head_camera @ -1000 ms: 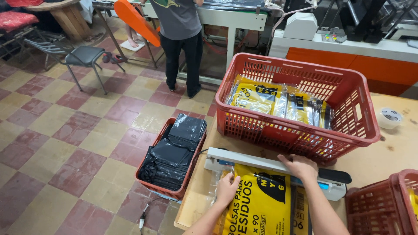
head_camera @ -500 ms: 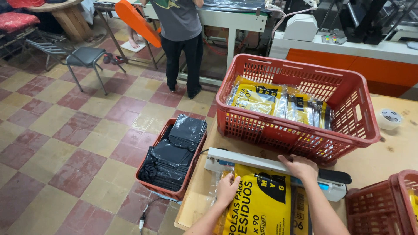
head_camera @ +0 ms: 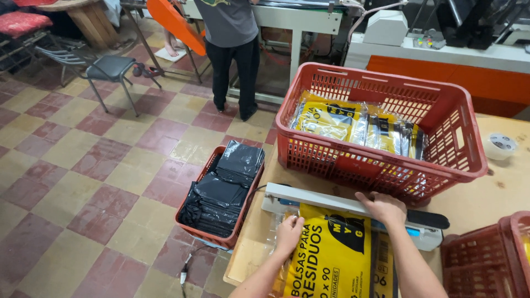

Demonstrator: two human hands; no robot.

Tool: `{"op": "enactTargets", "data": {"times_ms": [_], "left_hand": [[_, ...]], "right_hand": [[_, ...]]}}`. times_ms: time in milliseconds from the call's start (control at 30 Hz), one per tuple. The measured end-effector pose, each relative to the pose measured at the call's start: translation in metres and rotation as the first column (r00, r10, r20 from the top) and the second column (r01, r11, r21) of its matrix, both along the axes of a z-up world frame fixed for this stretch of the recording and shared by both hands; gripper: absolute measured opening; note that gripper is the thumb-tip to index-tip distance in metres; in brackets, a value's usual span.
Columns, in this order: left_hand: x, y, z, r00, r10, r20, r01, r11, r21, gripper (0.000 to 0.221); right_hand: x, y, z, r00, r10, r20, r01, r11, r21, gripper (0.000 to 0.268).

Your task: The person repeatedly places yellow plastic bags containing black trash bags onto a heat-sealing machine, closes the lid to seal each package, and then places the sealed bags into a red basket. The process is repeated for multiple units throughout the clip.

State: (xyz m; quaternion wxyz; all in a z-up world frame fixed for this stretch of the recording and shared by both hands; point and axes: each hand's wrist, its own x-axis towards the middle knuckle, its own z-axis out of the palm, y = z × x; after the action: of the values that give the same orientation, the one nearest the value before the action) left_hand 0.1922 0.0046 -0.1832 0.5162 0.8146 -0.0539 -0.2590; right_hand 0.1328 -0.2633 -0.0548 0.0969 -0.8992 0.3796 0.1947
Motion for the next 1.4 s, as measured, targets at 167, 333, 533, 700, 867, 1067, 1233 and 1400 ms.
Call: {"op": "enactTargets", "data": {"times_ms": [167, 333, 533, 700, 867, 1067, 1233, 1400], "left_hand": [[0.017, -0.004, -0.088, 0.983, 0.17, 0.066, -0.154, 0.967, -0.201, 0.032], [-0.008, 0.008, -0.044, 0.983, 0.171, 0.074, -0.143, 0.948, -0.285, 0.034], [-0.008, 0.011, -0.011, 0.994, 0.111, -0.023, -0.113, 0.948, -0.298, 0.039], [-0.024, 0.013, 0.061, 0.996, -0.083, -0.036, 0.084, 0.996, 0.021, 0.034], [-0.009, 0.007, 0.021, 0.991, -0.127, 0.04, 0.122, 0.987, 0.104, 0.043], [-0.027, 0.003, 0.039, 0.988, -0.076, 0.138, 0.095, 0.986, -0.138, 0.035], [-0.054, 0.013, 0.076, 0.993, -0.104, 0.054, 0.117, 0.823, -0.557, 0.025], [-0.048, 0.019, 0.088, 0.975, -0.216, 0.06, 0.201, 0.727, -0.657, 0.017]], "right_hand": [[-0.003, -0.007, -0.005, 1.0, 0.021, -0.01, -0.02, 0.999, 0.04, 0.098], [-0.016, 0.0, 0.007, 0.995, 0.096, 0.033, -0.097, 0.994, 0.043, 0.089], [-0.014, -0.005, -0.003, 0.988, 0.107, 0.112, -0.11, 0.994, 0.021, 0.081], [-0.016, -0.005, -0.003, 0.973, 0.119, 0.198, -0.126, 0.992, 0.02, 0.072], [-0.011, -0.031, -0.025, 0.757, 0.188, 0.626, -0.147, 0.982, -0.117, 0.043], [-0.082, 0.034, 0.003, 0.152, 0.183, 0.971, -0.116, 0.979, -0.166, 0.005], [-0.133, 0.053, -0.072, 0.41, -0.513, 0.754, 0.3, 0.857, 0.419, 0.073], [-0.13, 0.068, -0.061, 0.103, -0.859, 0.502, -0.133, 0.488, 0.863, 0.038]]}}
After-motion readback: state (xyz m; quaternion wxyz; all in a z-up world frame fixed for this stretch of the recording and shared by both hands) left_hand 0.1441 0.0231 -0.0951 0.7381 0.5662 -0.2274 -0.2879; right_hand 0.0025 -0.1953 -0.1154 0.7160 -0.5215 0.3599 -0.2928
